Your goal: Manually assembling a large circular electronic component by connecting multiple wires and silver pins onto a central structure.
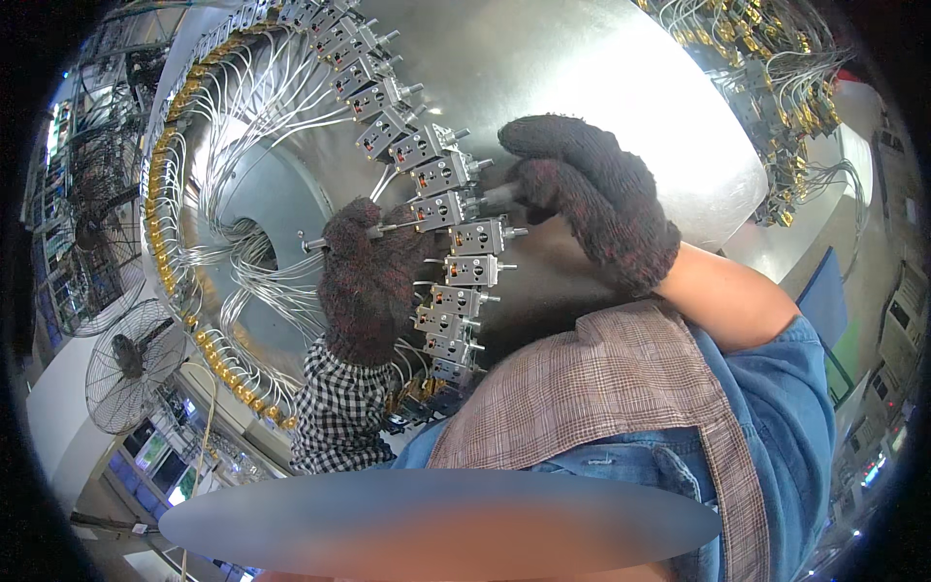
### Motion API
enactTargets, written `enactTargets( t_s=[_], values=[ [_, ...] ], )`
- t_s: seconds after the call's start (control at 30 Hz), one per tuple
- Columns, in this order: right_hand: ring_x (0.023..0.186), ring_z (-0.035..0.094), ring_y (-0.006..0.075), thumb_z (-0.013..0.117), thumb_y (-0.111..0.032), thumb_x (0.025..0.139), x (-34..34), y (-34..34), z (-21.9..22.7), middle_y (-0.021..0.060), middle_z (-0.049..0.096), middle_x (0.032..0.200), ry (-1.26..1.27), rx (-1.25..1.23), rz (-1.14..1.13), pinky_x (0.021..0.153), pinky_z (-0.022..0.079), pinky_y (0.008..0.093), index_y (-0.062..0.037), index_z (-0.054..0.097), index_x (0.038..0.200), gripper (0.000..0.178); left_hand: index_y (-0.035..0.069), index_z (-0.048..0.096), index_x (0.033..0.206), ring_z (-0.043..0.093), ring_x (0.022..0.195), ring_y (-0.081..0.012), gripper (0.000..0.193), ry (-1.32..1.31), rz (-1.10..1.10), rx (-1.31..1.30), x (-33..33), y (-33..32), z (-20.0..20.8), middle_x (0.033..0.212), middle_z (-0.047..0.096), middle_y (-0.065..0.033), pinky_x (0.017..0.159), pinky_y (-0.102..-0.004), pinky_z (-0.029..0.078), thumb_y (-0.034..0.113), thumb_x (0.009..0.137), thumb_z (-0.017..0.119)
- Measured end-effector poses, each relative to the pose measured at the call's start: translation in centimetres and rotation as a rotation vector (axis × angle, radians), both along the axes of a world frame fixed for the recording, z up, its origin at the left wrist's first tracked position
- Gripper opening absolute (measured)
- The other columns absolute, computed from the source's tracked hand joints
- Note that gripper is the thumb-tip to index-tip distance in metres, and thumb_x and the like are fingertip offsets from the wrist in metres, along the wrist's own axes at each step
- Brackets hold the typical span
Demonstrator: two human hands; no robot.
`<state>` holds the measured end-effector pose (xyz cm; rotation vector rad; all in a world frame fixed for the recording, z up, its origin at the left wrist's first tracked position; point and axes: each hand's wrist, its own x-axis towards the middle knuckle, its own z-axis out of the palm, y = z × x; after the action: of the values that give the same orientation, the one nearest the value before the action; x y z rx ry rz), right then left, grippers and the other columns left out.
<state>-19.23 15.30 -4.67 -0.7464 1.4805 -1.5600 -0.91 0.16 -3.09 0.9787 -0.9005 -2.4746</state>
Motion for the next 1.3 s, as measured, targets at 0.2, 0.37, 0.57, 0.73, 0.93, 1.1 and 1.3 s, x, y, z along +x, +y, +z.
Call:
enactTargets(
  t_s=[0.2,0.37,0.57,0.73,0.93,1.1,1.3],
  values=[
    [0.073,0.061,0.0163,0.053,-0.016,0.088,-0.5,0.6,0.3,0.0131,0.061,0.101,0.467,0.217,0.199,0.065,0.051,0.0252,0.0004,0.048,0.119,0.035,0.008,0.045,0.106,0.053,0.103,-0.0366,0.026,-0.021,0.009,0.067,-0.7,0.2,0.5,0.114,0.051,-0.0211,0.089,-0.0525,0.043,0.03,0.091,0.048],
    [0.077,0.062,0.0183,0.053,-0.013,0.089,-0.1,0.3,-1.4,0.0147,0.06,0.102,0.424,-0.185,-0.013,0.067,0.051,0.0259,0.0022,0.048,0.118,0.034,0.009,0.049,0.102,0.053,0.103,-0.0368,0.025,-0.349,-0.213,-0.778,0.3,0.1,-0.8,0.113,0.052,-0.0205,0.087,-0.0524,0.044,0.03,0.091,0.047],
    [0.079,0.062,0.019,0.054,-0.009,0.087,0.1,0.7,-1.3,0.0155,0.059,0.104,0.079,-0.001,0.007,0.067,0.051,0.0275,0.0018,0.047,0.119,0.035,0.007,0.048,0.103,0.052,0.103,-0.0369,0.026,-0.014,0.032,-0.088,0.0,0.1,-0.9,0.113,0.051,-0.0207,0.087,-0.052,0.044,0.03,0.092,0.046],
    [0.076,0.062,0.0192,0.057,-0.01,0.085,0.1,0.7,-2.0,0.0157,0.057,0.106,0.056,-0.082,0.007,0.069,0.052,0.0287,0.0003,0.049,0.119,0.036,0.008,0.047,0.104,0.052,0.102,-0.0346,0.026,-0.079,-0.067,-0.18,-0.3,0.2,0.4,0.114,0.049,-0.019,0.087,-0.0516,0.044,0.031,0.092,0.045],
    [0.077,0.063,0.0173,0.057,-0.009,0.084,-0.2,0.9,-2.8,0.0153,0.054,0.11,0.234,0.016,0.068,0.066,0.055,0.0283,-0.0006,0.047,0.12,0.038,0.011,0.046,0.106,0.053,0.102,-0.0326,0.024,0.074,-0.104,0.113,-0.7,-0.3,1.1,0.113,0.049,-0.0175,0.088,-0.0521,0.044,0.031,0.092,0.044],
    [0.087,0.062,0.0208,0.052,-0.01,0.088,-0.5,0.4,0.1,0.0166,0.054,0.114,-0.033,0.109,0.131,0.075,0.053,0.0296,0.0023,0.044,0.121,0.036,0.013,0.048,0.105,0.053,0.102,-0.0347,0.024,0.067,-0.096,-0.105,-0.4,0.1,0.1,0.114,0.05,-0.0175,0.087,-0.0522,0.043,0.034,0.092,0.044],
    [0.092,0.061,0.021,0.051,-0.007,0.088,-0.3,0.1,-1.2,0.0155,0.055,0.115,-0.003,-0.197,0.101,0.074,0.052,0.0298,0.0038,0.044,0.119,0.034,0.013,0.048,0.103,0.052,0.104,-0.0376,0.027,-0.066,0.01,0.02,-0.8,0.1,0.1,0.115,0.05,-0.0212,0.086,-0.0525,0.044,0.036,0.089,0.049]
  ],
)
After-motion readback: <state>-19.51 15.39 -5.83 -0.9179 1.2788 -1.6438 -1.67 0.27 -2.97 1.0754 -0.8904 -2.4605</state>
